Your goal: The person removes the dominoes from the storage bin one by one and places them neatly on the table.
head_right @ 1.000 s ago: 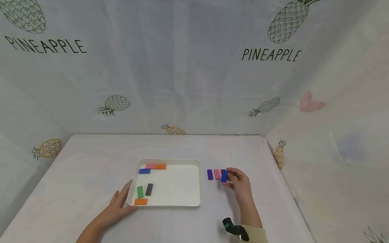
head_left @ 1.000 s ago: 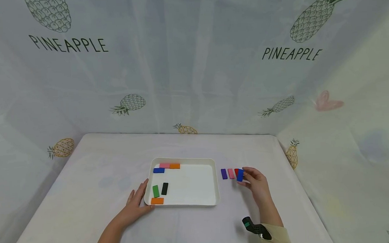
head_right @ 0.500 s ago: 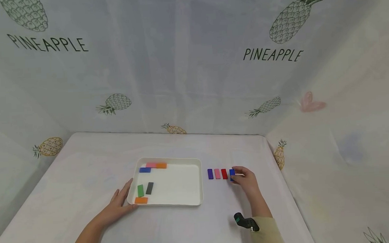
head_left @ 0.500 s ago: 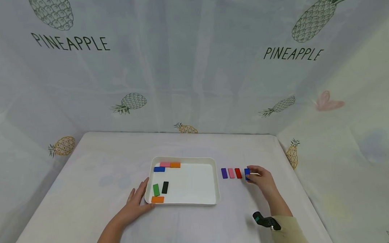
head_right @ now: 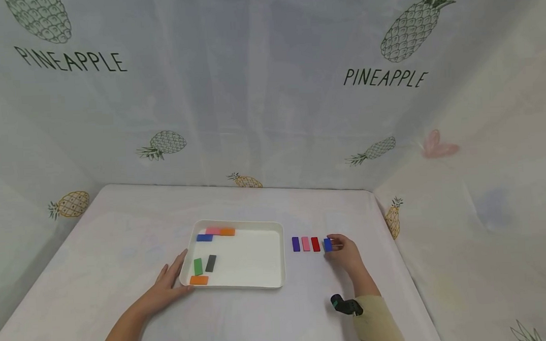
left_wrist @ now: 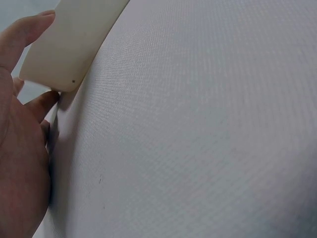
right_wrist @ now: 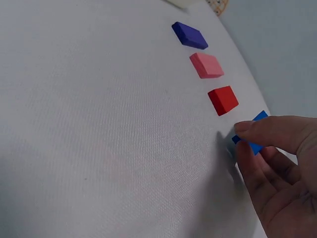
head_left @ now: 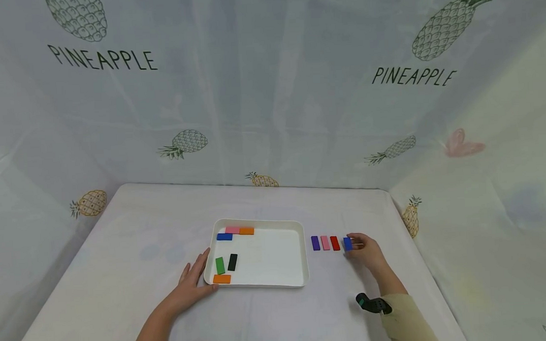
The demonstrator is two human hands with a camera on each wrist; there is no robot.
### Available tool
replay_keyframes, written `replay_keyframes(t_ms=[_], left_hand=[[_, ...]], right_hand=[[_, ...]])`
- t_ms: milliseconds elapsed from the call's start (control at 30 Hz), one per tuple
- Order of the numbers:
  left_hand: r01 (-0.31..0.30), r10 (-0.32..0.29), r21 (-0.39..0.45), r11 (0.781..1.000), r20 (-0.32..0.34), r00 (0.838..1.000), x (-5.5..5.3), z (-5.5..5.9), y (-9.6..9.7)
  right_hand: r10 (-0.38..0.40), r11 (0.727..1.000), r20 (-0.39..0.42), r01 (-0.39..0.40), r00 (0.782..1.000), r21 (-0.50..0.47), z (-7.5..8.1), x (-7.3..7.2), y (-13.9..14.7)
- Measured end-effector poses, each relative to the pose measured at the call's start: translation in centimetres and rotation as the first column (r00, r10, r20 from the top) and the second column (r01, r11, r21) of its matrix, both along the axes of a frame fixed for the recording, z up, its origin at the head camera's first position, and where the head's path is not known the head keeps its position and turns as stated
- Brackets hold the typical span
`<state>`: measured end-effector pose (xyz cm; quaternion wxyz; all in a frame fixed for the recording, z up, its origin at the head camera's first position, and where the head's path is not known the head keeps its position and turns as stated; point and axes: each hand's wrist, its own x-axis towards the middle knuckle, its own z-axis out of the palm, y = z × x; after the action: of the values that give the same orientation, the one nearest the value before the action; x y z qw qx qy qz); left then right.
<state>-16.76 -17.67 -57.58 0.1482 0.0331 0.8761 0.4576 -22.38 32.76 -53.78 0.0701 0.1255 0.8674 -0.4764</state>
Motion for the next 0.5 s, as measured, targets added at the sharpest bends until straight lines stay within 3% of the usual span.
replay_keyframes(t_ms=[500], left_hand=[[0.007,-0.007,0.015,1.000,-0.006,1.000,-0.1,0.1,-0.2]], right_hand=[[0.064,0.992,-0.004,-0.063,0.998,0.106,-0.8,-1.4,0.2]])
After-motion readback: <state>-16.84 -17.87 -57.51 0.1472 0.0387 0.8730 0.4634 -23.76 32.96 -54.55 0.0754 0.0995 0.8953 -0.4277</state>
